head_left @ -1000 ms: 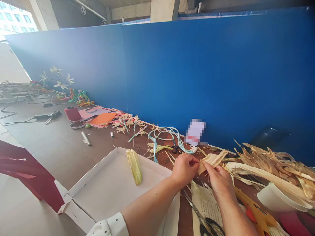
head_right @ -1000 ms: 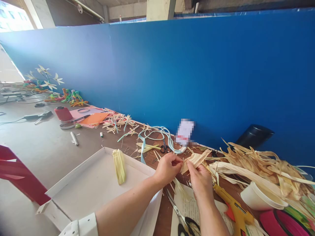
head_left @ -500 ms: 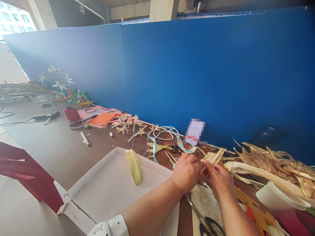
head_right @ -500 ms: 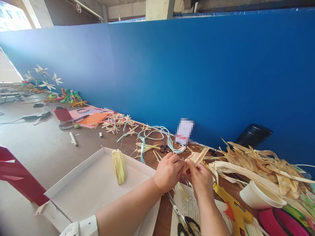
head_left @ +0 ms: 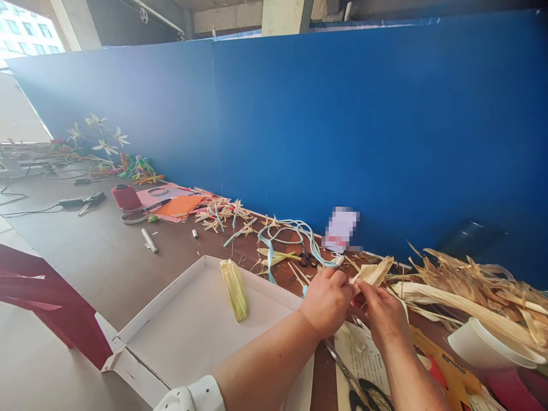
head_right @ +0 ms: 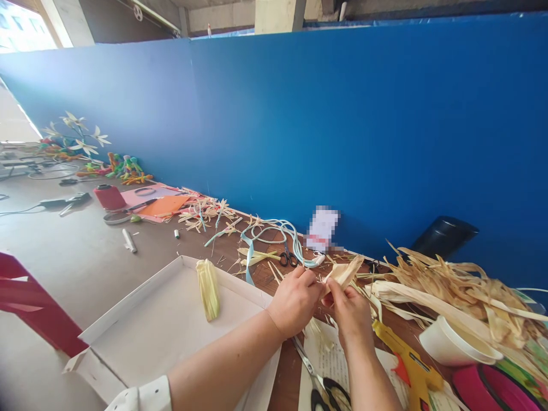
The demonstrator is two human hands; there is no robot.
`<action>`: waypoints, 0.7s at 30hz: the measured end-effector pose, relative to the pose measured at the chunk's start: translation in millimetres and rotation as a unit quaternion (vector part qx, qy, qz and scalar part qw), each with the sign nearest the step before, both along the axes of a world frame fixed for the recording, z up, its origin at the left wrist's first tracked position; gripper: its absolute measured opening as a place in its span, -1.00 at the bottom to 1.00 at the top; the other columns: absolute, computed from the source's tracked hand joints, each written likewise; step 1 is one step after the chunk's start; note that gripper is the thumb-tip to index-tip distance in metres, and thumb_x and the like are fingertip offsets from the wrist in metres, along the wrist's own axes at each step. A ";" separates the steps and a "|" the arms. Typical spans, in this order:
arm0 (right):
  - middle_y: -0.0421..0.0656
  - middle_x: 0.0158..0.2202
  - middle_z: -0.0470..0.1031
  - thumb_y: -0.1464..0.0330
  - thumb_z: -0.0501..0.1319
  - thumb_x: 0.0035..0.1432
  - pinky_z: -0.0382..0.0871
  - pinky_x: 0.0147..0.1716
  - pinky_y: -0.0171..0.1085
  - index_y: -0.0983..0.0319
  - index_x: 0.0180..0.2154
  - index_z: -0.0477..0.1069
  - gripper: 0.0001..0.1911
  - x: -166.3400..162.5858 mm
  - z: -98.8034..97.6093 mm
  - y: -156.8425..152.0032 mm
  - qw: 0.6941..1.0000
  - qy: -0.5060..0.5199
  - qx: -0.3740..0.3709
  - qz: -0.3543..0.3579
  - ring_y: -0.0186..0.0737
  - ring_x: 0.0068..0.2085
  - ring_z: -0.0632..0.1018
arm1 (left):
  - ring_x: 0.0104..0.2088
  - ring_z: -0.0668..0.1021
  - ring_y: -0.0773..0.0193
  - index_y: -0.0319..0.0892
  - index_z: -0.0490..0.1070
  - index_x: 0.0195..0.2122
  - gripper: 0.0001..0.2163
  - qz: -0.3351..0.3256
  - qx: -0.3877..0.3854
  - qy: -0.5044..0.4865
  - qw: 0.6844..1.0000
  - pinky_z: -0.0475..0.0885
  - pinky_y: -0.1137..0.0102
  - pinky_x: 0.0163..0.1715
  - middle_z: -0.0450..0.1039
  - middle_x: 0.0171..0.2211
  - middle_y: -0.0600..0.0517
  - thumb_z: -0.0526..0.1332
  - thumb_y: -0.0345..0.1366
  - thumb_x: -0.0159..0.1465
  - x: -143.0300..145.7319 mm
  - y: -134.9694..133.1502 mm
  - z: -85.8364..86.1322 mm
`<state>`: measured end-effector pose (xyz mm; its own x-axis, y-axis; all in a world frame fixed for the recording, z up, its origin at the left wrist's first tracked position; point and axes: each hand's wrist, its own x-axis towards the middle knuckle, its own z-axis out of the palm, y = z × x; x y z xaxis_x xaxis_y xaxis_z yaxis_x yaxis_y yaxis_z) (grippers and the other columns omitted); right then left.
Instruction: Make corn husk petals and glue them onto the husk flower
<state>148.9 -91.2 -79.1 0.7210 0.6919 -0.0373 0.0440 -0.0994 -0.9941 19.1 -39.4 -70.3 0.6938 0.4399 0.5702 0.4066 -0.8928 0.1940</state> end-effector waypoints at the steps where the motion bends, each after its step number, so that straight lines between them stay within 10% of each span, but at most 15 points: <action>1: -0.21 -0.62 0.44 0.14 0.31 -0.11 0.34 -0.54 -0.28 0.19 -0.54 0.40 -0.74 -1.0 0.8 -0.3 1.000 0.001 0.005 0.010 -0.21 -0.54 0.44 | -0.25 0.33 0.20 -0.17 0.40 -0.30 -0.81 0.000 -0.002 0.002 1.000 0.32 0.34 -0.30 0.30 -0.33 -0.04 0.01 -0.28 0.31 -0.2 0.1 0.3; 21: -0.13 -0.65 0.47 -0.05 0.24 -0.14 0.26 -0.57 -0.22 0.25 -0.49 0.50 -0.53 21.4 -14.9 -2.1 0.985 -0.152 -0.062 -0.053 -0.15 -0.58 0.43 | -0.25 0.39 0.21 -0.18 0.44 -0.37 -0.84 0.014 -0.052 -0.038 0.998 0.36 0.34 -0.26 0.35 -0.33 -0.05 0.09 -0.30 0.24 3.2 -2.2 -4.6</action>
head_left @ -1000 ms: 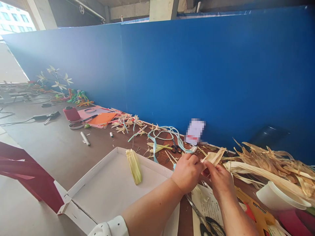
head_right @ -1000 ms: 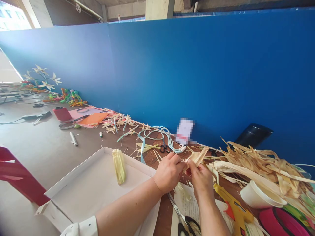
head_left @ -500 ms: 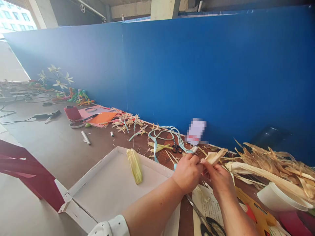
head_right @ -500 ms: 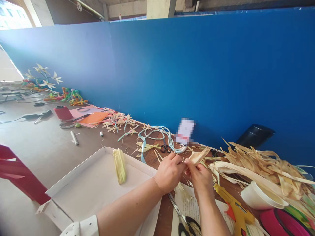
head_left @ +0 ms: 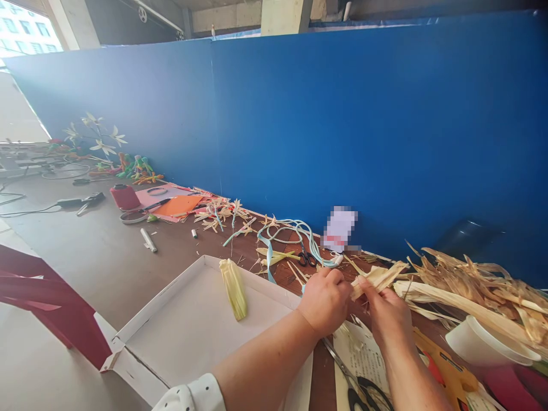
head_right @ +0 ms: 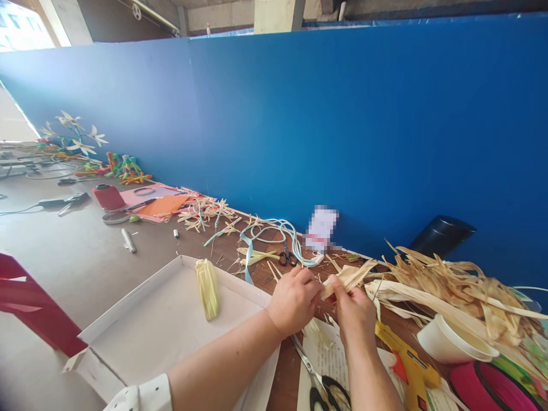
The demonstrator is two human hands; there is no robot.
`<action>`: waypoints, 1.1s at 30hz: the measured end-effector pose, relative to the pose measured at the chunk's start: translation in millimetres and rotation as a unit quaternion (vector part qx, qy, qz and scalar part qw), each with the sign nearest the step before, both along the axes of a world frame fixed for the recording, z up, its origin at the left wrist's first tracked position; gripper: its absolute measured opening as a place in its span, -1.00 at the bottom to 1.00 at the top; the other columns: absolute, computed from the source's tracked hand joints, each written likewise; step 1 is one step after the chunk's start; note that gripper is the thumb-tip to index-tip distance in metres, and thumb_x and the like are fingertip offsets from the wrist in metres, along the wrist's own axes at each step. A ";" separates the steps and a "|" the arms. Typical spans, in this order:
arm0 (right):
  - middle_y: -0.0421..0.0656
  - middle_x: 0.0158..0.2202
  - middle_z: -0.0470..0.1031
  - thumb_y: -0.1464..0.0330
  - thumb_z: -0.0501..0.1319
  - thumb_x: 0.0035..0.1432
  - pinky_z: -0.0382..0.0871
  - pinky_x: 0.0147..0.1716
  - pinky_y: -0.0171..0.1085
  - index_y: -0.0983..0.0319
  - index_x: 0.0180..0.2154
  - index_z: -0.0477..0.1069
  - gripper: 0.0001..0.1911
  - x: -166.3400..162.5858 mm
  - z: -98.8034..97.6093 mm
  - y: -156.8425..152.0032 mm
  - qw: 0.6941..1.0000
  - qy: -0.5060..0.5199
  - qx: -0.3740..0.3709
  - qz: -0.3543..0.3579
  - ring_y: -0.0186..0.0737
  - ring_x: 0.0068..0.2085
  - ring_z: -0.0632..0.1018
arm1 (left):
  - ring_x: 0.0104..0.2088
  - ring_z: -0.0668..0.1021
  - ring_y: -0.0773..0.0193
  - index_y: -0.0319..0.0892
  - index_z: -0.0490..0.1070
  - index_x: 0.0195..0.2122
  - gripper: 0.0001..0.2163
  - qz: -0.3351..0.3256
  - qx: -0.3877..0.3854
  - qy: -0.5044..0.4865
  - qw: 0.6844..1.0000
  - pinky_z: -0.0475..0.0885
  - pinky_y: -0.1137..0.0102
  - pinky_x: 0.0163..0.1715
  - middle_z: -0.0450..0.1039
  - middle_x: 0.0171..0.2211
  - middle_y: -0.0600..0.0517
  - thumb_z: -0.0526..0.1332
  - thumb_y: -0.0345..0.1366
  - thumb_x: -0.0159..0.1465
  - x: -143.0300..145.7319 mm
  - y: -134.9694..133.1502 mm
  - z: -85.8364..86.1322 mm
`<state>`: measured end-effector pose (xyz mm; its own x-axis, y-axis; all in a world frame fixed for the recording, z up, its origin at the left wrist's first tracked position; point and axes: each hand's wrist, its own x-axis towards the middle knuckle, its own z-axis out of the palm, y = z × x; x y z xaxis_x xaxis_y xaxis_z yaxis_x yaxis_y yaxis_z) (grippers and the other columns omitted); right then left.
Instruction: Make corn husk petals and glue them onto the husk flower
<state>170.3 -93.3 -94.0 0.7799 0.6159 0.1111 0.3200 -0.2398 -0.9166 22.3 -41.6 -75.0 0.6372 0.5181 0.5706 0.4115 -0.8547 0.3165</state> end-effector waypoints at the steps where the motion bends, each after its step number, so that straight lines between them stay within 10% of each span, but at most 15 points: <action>1: -0.14 -0.64 0.47 -0.06 0.24 -0.14 0.26 -0.57 -0.22 0.25 -0.50 0.50 -0.53 1.2 0.9 -0.9 1.000 -0.015 -0.012 -0.002 -0.15 -0.59 0.43 | -0.25 0.40 0.21 -0.17 0.45 -0.37 -0.86 -0.002 -0.021 -0.019 1.000 0.37 0.33 -0.24 0.36 -0.34 -0.04 0.11 -0.30 0.22 0.4 -0.2 -0.3; 13: -0.05 -0.43 0.58 -0.12 0.19 -0.08 0.28 -0.35 -0.16 0.19 -0.36 0.54 -0.48 -12.2 28.9 -5.4 0.992 -0.093 -0.083 0.016 0.02 -0.35 0.51 | -0.48 0.48 0.38 -0.22 0.46 -0.27 -0.72 -0.046 -0.503 -0.184 0.843 0.38 0.49 -0.47 0.49 -0.44 0.05 0.22 -0.11 0.11 10.0 15.6 -12.8; 33: -0.08 -0.52 0.54 -0.15 0.17 -0.09 0.29 -0.36 -0.18 0.21 -0.49 0.51 -0.45 -12.3 30.5 -4.5 0.987 -0.113 -0.113 0.031 -0.03 -0.41 0.50 | -0.58 0.43 0.43 -0.26 0.45 -0.37 -0.86 -0.081 -0.574 -0.174 0.796 0.39 0.50 -0.51 0.42 -0.54 0.08 0.22 -0.34 0.04 9.5 18.2 -11.2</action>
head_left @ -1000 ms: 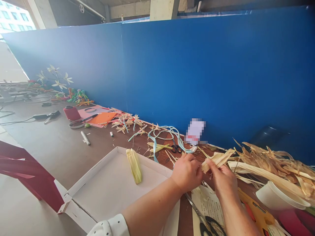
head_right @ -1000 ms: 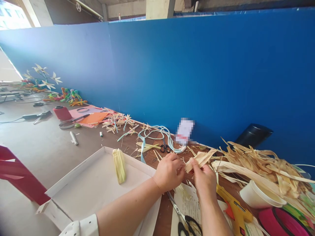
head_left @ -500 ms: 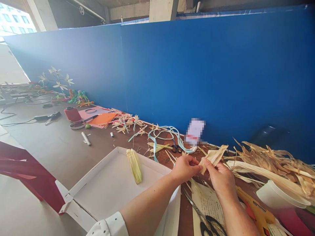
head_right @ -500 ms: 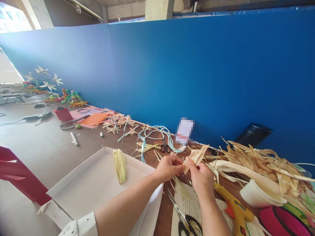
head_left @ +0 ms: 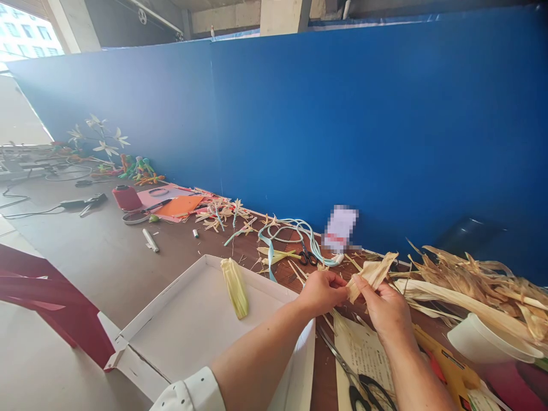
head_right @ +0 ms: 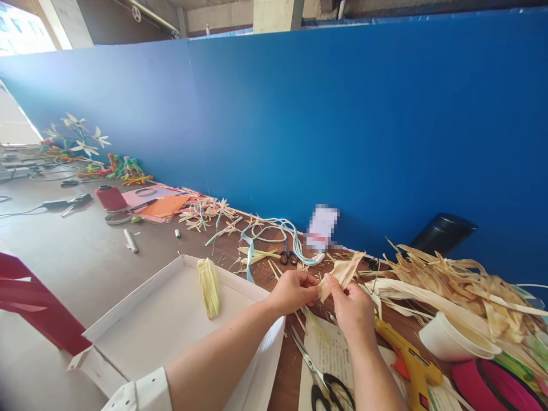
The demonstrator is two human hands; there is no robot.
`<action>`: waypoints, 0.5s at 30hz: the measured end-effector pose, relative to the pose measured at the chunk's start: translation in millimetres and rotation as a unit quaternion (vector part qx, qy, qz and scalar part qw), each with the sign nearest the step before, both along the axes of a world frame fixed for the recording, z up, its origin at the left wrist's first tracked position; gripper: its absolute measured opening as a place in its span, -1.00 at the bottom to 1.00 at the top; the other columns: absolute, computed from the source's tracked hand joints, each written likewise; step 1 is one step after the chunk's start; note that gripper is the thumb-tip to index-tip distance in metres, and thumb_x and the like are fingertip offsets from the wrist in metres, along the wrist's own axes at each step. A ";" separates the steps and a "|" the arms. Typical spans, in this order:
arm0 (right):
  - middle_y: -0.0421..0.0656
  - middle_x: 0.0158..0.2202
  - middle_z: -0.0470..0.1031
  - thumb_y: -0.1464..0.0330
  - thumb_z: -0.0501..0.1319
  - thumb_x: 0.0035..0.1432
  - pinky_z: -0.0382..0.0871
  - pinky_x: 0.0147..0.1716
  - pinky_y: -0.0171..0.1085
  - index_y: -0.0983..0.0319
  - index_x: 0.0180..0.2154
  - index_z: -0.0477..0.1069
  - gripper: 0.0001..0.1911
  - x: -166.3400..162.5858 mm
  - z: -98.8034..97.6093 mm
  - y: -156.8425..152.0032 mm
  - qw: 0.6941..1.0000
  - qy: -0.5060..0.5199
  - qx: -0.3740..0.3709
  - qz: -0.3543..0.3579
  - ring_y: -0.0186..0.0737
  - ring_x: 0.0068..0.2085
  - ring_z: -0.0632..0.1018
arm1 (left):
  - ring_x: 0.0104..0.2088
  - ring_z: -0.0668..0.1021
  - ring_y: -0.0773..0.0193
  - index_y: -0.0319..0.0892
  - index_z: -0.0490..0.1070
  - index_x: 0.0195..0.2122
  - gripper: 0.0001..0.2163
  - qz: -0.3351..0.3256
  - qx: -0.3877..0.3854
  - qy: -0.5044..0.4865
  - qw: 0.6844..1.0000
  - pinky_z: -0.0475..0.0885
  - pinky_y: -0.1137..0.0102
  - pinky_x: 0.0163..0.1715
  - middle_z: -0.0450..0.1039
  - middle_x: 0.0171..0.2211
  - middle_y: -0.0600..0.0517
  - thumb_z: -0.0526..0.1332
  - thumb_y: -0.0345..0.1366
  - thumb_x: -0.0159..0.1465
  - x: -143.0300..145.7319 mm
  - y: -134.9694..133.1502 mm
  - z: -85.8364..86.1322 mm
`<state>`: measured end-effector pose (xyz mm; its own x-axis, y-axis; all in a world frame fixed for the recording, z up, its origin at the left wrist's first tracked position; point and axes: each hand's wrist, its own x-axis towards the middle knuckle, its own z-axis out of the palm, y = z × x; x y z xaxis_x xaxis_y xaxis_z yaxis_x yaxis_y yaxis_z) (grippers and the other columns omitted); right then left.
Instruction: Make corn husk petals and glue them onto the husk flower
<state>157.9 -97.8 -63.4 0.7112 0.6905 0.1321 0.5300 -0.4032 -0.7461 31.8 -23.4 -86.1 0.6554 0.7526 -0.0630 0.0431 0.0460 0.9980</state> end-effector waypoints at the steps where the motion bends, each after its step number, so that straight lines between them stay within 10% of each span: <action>1: -0.08 -0.52 0.55 -0.15 0.17 -0.10 0.29 -0.36 -0.17 0.21 -0.49 0.51 -0.45 0.3 0.1 -0.4 1.000 0.001 -0.003 0.001 -0.02 -0.41 0.51 | -0.58 0.43 0.44 -0.27 0.46 -0.37 -0.86 -0.004 -0.007 -0.001 1.000 0.39 0.50 -0.51 0.41 -0.54 0.08 0.23 -0.35 0.04 -0.8 0.4 1.5; 15: -0.10 -0.47 0.58 0.04 0.33 -0.16 0.41 -0.51 -0.21 0.26 -0.27 0.54 -0.52 7.1 -25.2 7.0 0.960 0.227 0.158 0.045 -0.09 -0.48 0.55 | -0.61 0.38 0.50 -0.31 0.44 -0.46 -0.88 -0.035 -0.122 -0.058 0.990 0.35 0.52 -0.51 0.36 -0.60 0.12 0.33 -0.39 -0.01 -7.0 6.1 11.4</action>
